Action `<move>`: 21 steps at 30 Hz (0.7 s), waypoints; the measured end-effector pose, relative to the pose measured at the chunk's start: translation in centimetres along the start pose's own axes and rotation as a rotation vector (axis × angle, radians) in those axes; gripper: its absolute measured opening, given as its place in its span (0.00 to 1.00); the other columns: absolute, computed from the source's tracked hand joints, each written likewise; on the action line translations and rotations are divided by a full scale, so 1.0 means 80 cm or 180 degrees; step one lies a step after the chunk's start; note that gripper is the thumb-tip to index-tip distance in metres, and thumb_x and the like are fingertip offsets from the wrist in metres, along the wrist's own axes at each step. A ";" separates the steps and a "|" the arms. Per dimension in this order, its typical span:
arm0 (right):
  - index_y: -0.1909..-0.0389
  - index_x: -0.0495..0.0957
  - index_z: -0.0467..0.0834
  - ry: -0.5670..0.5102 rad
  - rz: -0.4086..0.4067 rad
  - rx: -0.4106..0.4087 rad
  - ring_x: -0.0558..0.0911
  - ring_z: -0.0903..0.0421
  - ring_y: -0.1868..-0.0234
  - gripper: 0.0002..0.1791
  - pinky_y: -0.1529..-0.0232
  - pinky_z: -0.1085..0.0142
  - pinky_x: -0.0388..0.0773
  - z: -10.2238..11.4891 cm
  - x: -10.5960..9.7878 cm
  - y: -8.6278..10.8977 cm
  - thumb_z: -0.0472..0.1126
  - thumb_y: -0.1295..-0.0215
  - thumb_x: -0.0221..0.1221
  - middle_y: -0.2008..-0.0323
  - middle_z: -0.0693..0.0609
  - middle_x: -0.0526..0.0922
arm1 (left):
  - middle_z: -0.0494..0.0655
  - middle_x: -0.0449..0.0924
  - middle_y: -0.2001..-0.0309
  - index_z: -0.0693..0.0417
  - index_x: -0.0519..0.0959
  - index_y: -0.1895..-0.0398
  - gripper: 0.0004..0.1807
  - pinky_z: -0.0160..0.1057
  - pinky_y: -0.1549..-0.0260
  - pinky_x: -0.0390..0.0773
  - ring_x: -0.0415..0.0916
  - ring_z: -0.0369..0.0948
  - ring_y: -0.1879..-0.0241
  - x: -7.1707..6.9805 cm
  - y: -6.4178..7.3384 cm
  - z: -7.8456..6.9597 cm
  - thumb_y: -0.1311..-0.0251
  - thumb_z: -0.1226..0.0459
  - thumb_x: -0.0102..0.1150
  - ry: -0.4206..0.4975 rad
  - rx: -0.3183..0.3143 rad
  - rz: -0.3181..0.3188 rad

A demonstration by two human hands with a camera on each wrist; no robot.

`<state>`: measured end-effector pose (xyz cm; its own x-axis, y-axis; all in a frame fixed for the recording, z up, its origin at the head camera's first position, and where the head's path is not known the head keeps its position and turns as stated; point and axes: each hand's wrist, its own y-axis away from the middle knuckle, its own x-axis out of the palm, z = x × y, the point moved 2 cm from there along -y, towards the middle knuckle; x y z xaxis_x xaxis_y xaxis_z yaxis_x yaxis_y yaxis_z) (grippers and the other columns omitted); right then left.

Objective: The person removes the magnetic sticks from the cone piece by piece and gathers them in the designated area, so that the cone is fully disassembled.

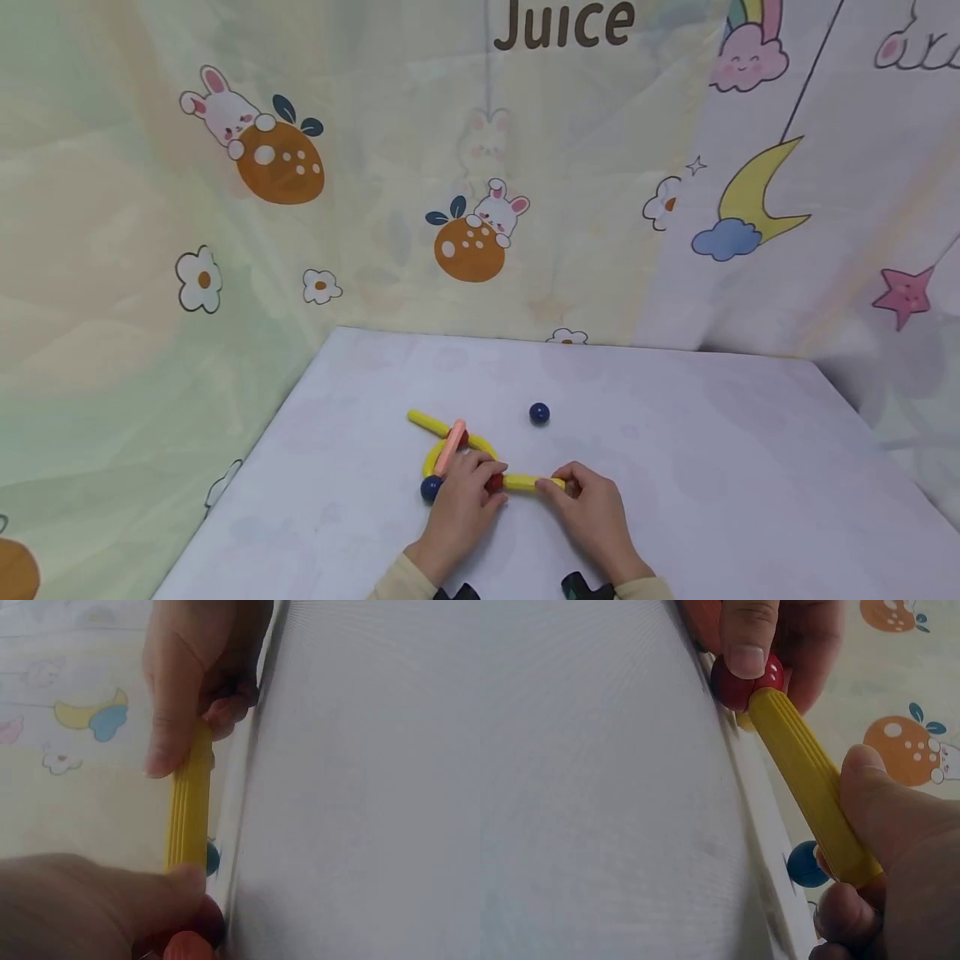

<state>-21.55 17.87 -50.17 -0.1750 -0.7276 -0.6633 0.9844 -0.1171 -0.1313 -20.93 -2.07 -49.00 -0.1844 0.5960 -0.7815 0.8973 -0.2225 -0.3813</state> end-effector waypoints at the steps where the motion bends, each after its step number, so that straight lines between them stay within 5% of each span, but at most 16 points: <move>1: 0.67 0.83 0.48 0.0004 0.0001 -0.0006 0.68 0.60 0.76 0.10 0.74 0.71 0.64 0.000 0.001 0.000 0.48 0.45 0.71 0.79 0.56 0.73 | 0.38 0.75 0.53 0.47 0.82 0.50 0.20 0.36 0.51 0.75 0.71 0.37 0.50 0.001 0.000 0.001 0.48 0.62 0.73 0.0018 -0.0059 0.0025; 7: 0.55 0.83 0.51 0.0060 0.0009 -0.0143 0.75 0.60 0.64 0.14 0.63 0.70 0.74 -0.001 0.002 0.001 0.39 0.44 0.70 0.63 0.57 0.82 | 0.41 0.75 0.53 0.52 0.81 0.49 0.21 0.38 0.51 0.77 0.74 0.37 0.51 0.001 -0.004 0.007 0.47 0.64 0.72 0.0130 -0.0358 -0.0030; 21: 0.55 0.83 0.48 0.0028 0.0144 -0.0218 0.74 0.60 0.66 0.12 0.66 0.70 0.73 -0.007 -0.002 -0.005 0.38 0.40 0.67 0.63 0.56 0.83 | 0.41 0.74 0.55 0.52 0.84 0.54 0.16 0.38 0.51 0.77 0.73 0.37 0.53 -0.002 -0.007 0.011 0.48 0.64 0.73 0.0208 -0.0508 -0.0070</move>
<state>-21.90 18.38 -50.44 -0.1307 -0.7252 -0.6761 0.9879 -0.0374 -0.1508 -21.77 -2.74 -49.08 -0.1828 0.6494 -0.7381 0.9466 -0.0867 -0.3106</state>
